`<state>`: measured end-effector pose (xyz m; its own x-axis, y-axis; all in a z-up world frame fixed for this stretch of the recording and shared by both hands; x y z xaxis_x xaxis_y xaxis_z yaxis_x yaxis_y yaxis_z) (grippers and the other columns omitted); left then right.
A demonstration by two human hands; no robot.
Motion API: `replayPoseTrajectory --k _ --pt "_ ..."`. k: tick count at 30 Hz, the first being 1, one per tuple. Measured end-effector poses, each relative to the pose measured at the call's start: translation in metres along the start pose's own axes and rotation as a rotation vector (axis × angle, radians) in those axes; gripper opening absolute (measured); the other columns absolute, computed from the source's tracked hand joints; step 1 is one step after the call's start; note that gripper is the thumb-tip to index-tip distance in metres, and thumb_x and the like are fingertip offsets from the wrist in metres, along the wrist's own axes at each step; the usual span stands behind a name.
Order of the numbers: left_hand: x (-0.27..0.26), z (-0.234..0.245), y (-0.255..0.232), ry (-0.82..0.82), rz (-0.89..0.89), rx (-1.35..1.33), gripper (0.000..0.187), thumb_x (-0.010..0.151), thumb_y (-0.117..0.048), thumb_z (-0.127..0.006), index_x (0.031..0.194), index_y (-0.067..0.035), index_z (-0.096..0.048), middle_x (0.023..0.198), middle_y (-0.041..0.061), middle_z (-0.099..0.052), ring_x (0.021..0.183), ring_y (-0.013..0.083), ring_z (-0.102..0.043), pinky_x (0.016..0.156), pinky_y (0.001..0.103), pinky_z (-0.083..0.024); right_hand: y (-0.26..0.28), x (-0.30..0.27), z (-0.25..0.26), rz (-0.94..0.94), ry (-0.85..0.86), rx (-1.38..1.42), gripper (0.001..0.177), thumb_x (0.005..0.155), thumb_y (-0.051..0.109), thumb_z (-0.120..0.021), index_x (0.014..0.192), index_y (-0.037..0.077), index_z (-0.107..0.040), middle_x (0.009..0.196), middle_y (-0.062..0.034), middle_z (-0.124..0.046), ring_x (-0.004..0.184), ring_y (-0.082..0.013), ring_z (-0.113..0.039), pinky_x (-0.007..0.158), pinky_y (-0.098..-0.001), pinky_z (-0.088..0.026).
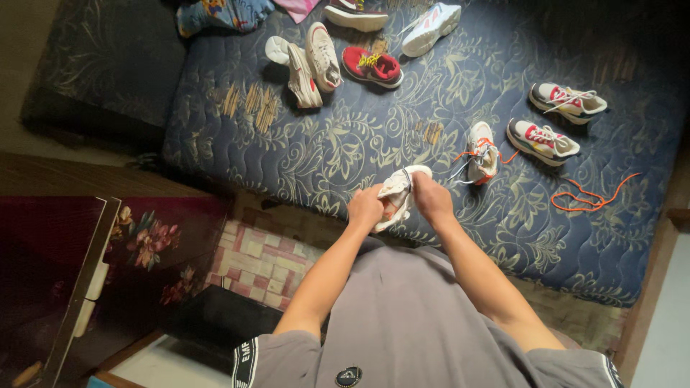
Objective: The person removes an orange shoelace from a white sneaker and replaces it with a gray shoelace. They then repeat the process on the matching sneaker, threading and tying the new laces.
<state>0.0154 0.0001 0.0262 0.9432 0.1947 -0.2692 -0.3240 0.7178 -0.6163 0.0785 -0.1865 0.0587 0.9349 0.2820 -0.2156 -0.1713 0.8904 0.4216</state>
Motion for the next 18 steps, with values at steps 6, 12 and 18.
replayPoseTrajectory --k 6,12,18 --pt "-0.012 0.003 -0.007 0.072 0.044 -0.056 0.044 0.083 -0.013 -0.05 0.117 -0.027 -0.073 0.111 0.007 -0.076 0.107 0.0368 -0.064 0.091 0.05 -0.051 -0.003 -0.006 0.008 0.381 -0.286 0.443 0.032 0.087 0.005 -0.066 0.119 0.006 -0.065 0.116 -0.0174 -0.07 0.103 -0.0379 -0.067 0.085 -0.0448 -0.054" --pt "-0.018 0.012 -0.012 0.064 0.13 -0.099 0.041 0.085 -0.014 -0.049 0.115 -0.026 -0.074 0.109 0.011 -0.075 0.105 0.037 -0.065 0.091 0.051 -0.051 -0.032 -0.018 -0.023 0.08 -0.037 0.396 0.014 0.091 0.016 -0.072 0.102 0.007 -0.073 0.094 -0.0121 -0.067 0.082 -0.0266 -0.067 0.076 -0.0368 -0.054" --pt "-0.017 0.018 -0.019 0.073 0.156 -0.082 0.044 0.085 -0.012 -0.051 0.119 -0.029 -0.073 0.108 0.013 -0.075 0.106 0.0362 -0.066 0.091 0.05 -0.051 -0.024 -0.024 -0.023 0.107 -0.143 0.386 0.018 0.088 0.015 -0.074 0.104 0.008 -0.073 0.094 -0.0122 -0.067 0.081 -0.0272 -0.066 0.075 -0.0369 -0.053"
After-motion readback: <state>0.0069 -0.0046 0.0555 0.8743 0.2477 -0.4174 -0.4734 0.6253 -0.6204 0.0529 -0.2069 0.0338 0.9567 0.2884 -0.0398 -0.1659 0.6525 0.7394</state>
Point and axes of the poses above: each hand's wrist, its own x-axis towards the middle knuckle, its own z-axis out of the back of the hand, y = z × x, the point moved 2 cm from there along x, towards the middle knuckle
